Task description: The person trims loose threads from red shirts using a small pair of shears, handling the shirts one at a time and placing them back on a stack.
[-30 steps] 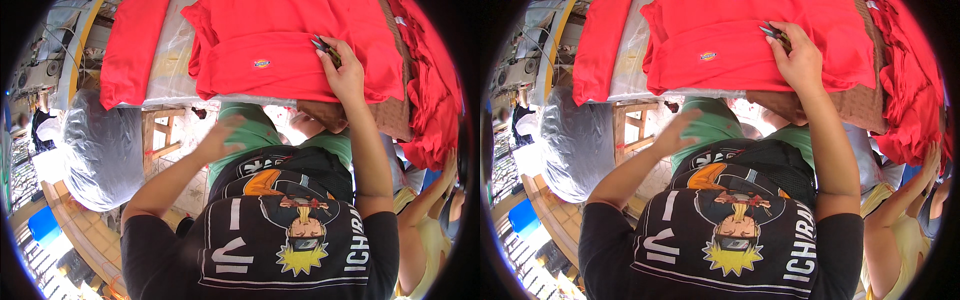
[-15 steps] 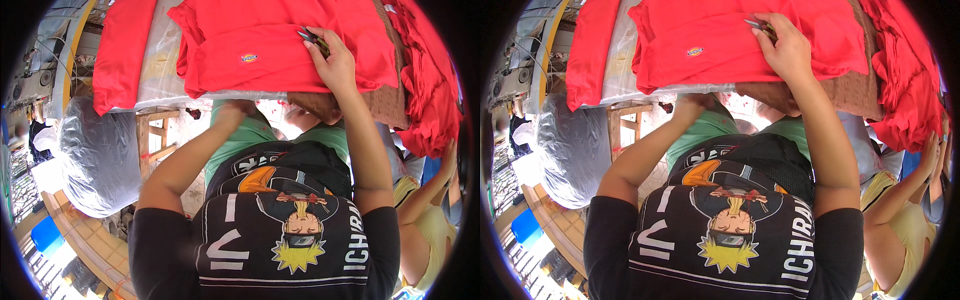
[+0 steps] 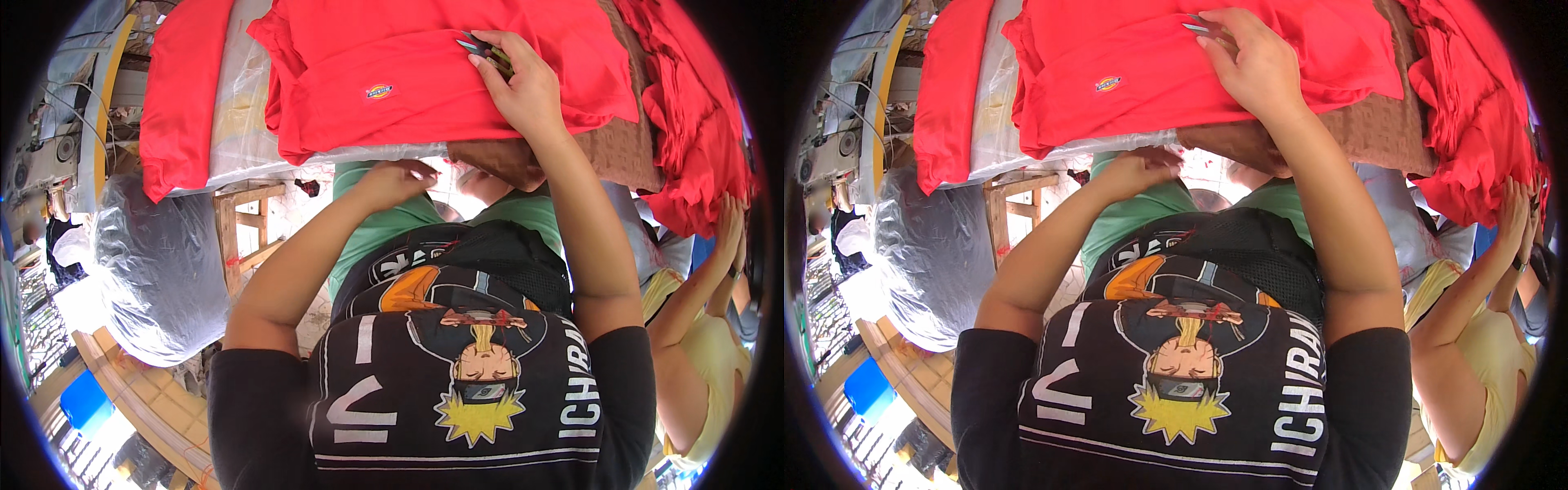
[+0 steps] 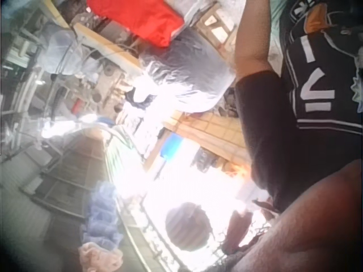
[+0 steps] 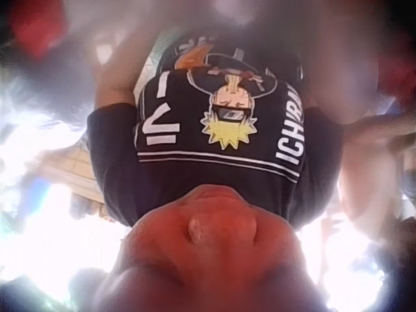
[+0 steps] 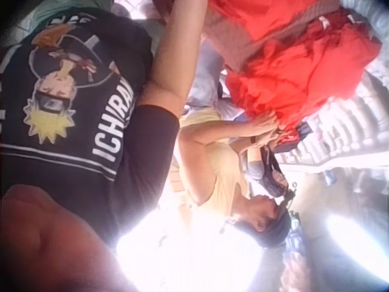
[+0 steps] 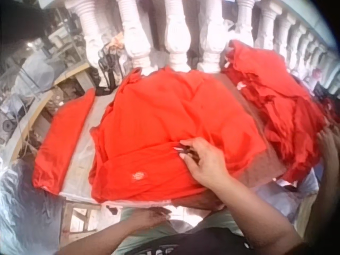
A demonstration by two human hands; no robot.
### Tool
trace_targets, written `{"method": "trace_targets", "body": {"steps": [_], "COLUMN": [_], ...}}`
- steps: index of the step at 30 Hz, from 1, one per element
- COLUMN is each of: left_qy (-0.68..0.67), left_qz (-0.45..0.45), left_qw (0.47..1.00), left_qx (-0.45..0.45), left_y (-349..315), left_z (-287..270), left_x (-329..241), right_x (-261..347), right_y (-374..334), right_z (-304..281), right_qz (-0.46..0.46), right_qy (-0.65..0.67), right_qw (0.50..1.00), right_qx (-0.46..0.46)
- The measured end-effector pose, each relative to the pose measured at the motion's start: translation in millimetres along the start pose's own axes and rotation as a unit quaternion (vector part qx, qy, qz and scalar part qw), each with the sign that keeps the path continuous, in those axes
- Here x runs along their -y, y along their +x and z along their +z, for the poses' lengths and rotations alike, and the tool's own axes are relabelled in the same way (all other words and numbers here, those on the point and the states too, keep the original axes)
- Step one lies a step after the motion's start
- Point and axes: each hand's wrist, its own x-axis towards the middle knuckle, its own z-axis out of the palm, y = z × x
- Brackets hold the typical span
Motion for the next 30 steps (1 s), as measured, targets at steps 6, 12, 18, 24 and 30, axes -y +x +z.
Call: {"method": "trace_targets", "body": {"steps": [6,12,18,24,30], "left_qy": [-0.088,-0.063,-0.043,0.026,0.373], "left_qz": [0.058,0.058,-0.017,0.153,0.036], "left_qw": [0.967,0.971,0.987,0.943,0.926], "left_qx": [0.231,0.224,-0.151,-0.294,-0.038], "left_y": [-46,-46,-32,-83,-56], "left_z": [-2,1,-25,13,1], "left_x": [-55,-52,50,85,140], "right_x": [1,1,3,0,5], "right_y": [1,1,1,1,2], "right_z": [-2,-2,-3,1,-3], "right_qz": [-0.005,-0.007,-0.007,-0.015,-0.003], "right_qy": [-0.009,-0.004,-0.004,0.022,-0.015], "right_qw": [1.0,1.0,1.0,1.0,1.0], "right_qx": [-0.001,0.0,0.0,-0.013,-0.008]}}
